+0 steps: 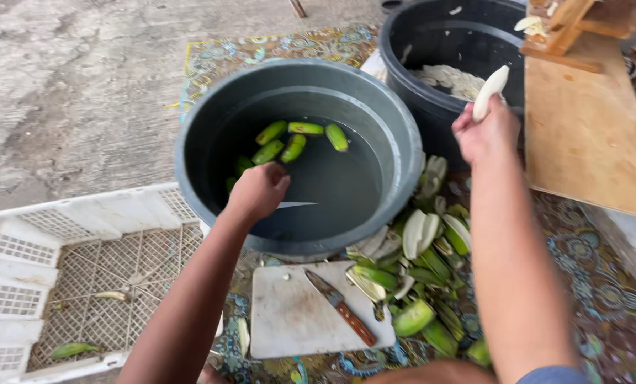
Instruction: The person sits on a mat and peels green vegetables using a knife on a cutting board. They place the peeled vegetables into a bucket of water and discard the peels onto the floor.
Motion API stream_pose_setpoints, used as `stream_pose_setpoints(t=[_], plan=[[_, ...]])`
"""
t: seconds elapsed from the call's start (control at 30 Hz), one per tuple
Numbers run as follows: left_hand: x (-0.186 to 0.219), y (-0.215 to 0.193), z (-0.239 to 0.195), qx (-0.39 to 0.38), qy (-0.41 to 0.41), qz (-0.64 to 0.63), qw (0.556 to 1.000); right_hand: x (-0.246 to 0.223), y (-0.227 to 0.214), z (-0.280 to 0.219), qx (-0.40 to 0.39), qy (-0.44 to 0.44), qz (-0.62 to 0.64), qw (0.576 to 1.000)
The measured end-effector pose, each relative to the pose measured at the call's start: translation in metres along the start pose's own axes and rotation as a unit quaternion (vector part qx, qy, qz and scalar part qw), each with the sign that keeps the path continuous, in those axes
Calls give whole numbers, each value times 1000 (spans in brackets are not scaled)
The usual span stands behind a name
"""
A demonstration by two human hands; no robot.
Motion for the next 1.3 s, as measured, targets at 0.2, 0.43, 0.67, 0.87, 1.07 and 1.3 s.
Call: stream_pose_setpoints(t=[0.2, 0.43, 0.67, 0.87, 1.07, 1.3], plan=[[-132, 25, 4, -318, -232, 215, 894, 22, 61, 36, 107, -90, -243, 960], [-145, 78, 52, -459, -162, 290, 824, 190, 154, 8, -37, -162, -780, 603], [-283, 221, 46, -472, -222, 205, 828, 303, 92, 75, -94, 47, -929, 354], [-215, 260, -37, -708, 112, 409, 564, 298, 70, 82, -78, 79, -952, 287], [-163, 255, 24, -516, 104, 272, 805, 334, 78, 92, -201, 98, -931, 289], [-162, 143, 85, -381, -104, 153, 906, 295, 103, 75, -200, 15, -883, 425]])
Point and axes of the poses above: each hand's wrist, its own z-axis towards the middle knuckle, its own y-axis out of the palm, x = y × z, the point moved 8 cm from there along z, towards the middle knuckle, and after that the axes turned 14 degrees about y, right-handed, at the moved point
